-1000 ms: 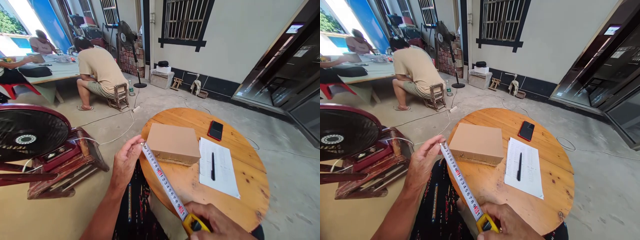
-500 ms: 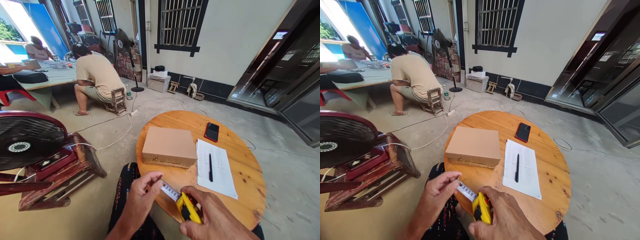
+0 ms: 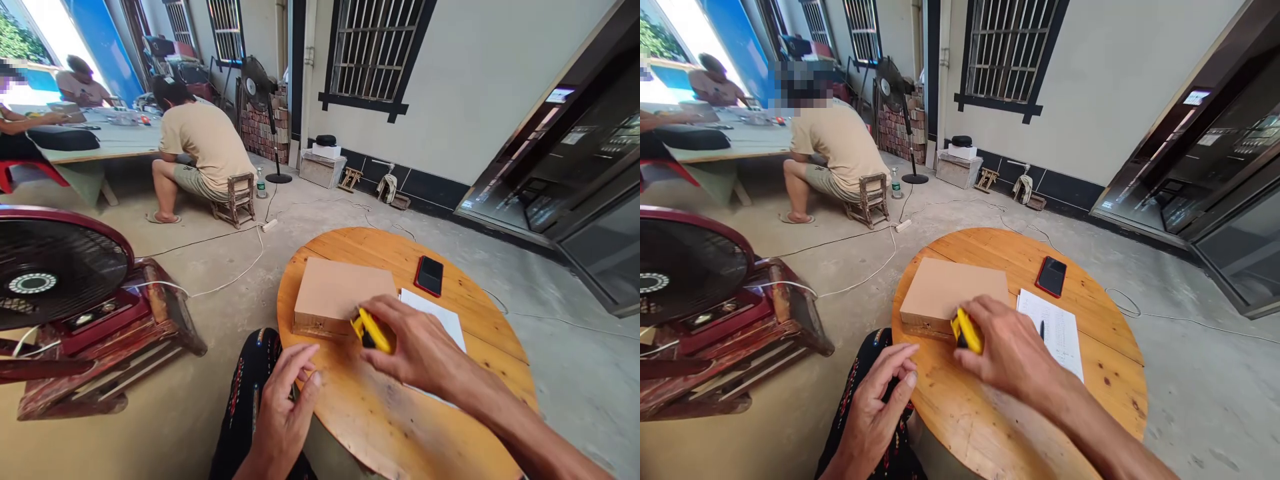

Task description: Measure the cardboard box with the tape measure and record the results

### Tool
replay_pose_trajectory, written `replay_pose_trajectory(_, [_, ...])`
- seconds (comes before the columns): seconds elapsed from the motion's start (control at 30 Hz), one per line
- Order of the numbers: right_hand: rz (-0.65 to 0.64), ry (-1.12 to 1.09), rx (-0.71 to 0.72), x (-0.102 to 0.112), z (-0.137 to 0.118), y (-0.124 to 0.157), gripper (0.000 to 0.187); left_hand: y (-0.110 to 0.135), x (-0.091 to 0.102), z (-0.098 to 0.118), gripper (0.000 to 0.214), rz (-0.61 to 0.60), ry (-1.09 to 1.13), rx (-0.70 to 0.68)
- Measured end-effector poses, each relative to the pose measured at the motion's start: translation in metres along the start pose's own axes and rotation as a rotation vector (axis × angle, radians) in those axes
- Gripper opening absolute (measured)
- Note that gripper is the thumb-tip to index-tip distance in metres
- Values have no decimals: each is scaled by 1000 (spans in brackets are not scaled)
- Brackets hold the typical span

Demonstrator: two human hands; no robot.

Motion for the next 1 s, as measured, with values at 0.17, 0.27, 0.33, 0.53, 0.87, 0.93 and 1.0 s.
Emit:
replay_pose_trajectory(0.17, [57, 93, 28, -2, 18, -70, 48, 2, 2, -26, 33, 57, -124, 0])
replay_pose_trajectory(0.27, [54, 85, 87, -11, 19, -86, 57, 3, 1, -39, 35, 62, -150, 14])
replay_pose_trajectory(0.33, [102, 48, 100, -12, 22, -82, 62, 2, -1, -46, 38, 62, -141, 32])
replay_pose_trajectory(0.53, [472, -245, -164, -8, 76, -24, 48, -14, -11, -61, 51, 87, -56, 106])
replay_pose_trajectory(0.87, [383, -1014, -370, -92, 87, 20, 55, -42, -24, -79, 64, 202, -14, 275])
replay_pose_trajectory(0.93, [444, -1110, -317, -98, 77, 11, 51, -51, -25, -81, 68, 201, 16, 283])
replay_pose_trajectory(1.0, [444, -1145, -242, -101, 75, 2, 47, -63, -24, -81, 70, 194, 40, 271])
Point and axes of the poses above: each hand's wrist, its own y-axis away from the middle knuckle, its own x-axis out of the back of the hand, z = x × y, the point moved 3 cm from there along -y, towards the middle knuckle, and after that the axes turned 5 degrees about -x, right-handed, at the moved point
